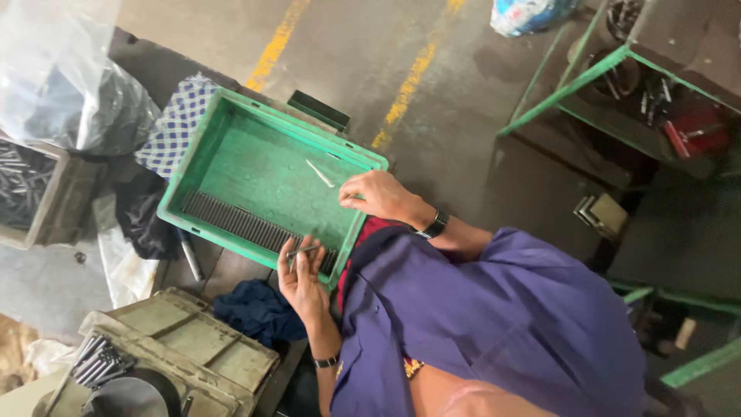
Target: The person operates a CNC lathe: they pick up small cylindrical metal workpieces, place one into the machine chuck, close the door and start the cycle, then open the door and remove the machined part. They measure a part with a caliper, wipe parts with a cloth, and place finished parts into a green bin.
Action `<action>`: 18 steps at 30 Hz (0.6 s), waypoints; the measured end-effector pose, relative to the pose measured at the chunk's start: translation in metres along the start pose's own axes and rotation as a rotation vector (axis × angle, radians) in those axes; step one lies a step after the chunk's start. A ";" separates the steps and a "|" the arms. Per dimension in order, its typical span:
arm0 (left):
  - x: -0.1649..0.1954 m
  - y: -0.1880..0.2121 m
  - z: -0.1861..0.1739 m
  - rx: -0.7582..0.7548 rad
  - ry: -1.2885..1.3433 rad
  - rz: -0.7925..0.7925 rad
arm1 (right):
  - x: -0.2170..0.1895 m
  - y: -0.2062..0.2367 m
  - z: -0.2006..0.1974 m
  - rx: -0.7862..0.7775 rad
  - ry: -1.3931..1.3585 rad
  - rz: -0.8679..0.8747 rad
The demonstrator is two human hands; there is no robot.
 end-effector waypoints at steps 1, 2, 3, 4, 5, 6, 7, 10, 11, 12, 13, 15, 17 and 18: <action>-0.003 0.000 0.001 -0.014 -0.002 -0.024 | -0.010 0.002 0.001 -0.035 -0.030 0.001; -0.006 -0.003 0.004 -0.024 0.000 -0.036 | -0.021 0.004 0.002 -0.049 -0.102 -0.075; -0.010 -0.006 0.006 -0.036 -0.005 -0.053 | -0.031 0.004 0.005 -0.070 -0.175 -0.158; -0.012 -0.009 0.009 -0.042 -0.011 -0.071 | -0.040 0.003 0.007 -0.099 -0.253 -0.239; -0.014 -0.011 0.011 -0.041 -0.023 -0.097 | -0.048 -0.001 0.011 -0.077 -0.228 -0.263; -0.013 -0.013 0.014 -0.046 0.002 -0.089 | -0.053 -0.007 0.013 -0.060 -0.207 -0.285; -0.011 -0.015 0.016 -0.043 0.031 -0.070 | -0.058 -0.014 0.017 -0.051 -0.185 -0.319; 0.007 -0.019 0.019 -0.032 -0.024 0.074 | -0.061 -0.047 0.024 -0.177 -0.340 -0.311; 0.015 -0.018 0.019 -0.026 -0.069 0.132 | -0.060 -0.061 0.026 -0.200 -0.347 -0.341; 0.024 -0.016 0.017 0.027 -0.099 0.212 | -0.059 -0.075 0.029 -0.228 -0.356 -0.370; 0.035 -0.014 0.013 0.085 -0.131 0.289 | -0.059 -0.090 0.032 -0.258 -0.366 -0.397; 0.050 0.002 0.003 0.227 -0.159 0.419 | -0.055 -0.122 0.039 -0.237 -0.387 -0.426; 0.062 0.026 -0.014 0.372 -0.158 0.535 | -0.049 -0.156 0.048 -0.241 -0.416 -0.437; 0.062 0.043 -0.021 0.463 -0.160 0.576 | -0.046 -0.172 0.054 -0.259 -0.465 -0.422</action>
Point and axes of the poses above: each hand's wrist, its own y-axis away from the middle knuckle, its own z-axis out of the palm, x = y × z, the point moved 1 cm from there along -y, towards the middle knuckle, and after that the axes turned 3 degrees about -x, right-handed, at the moved point
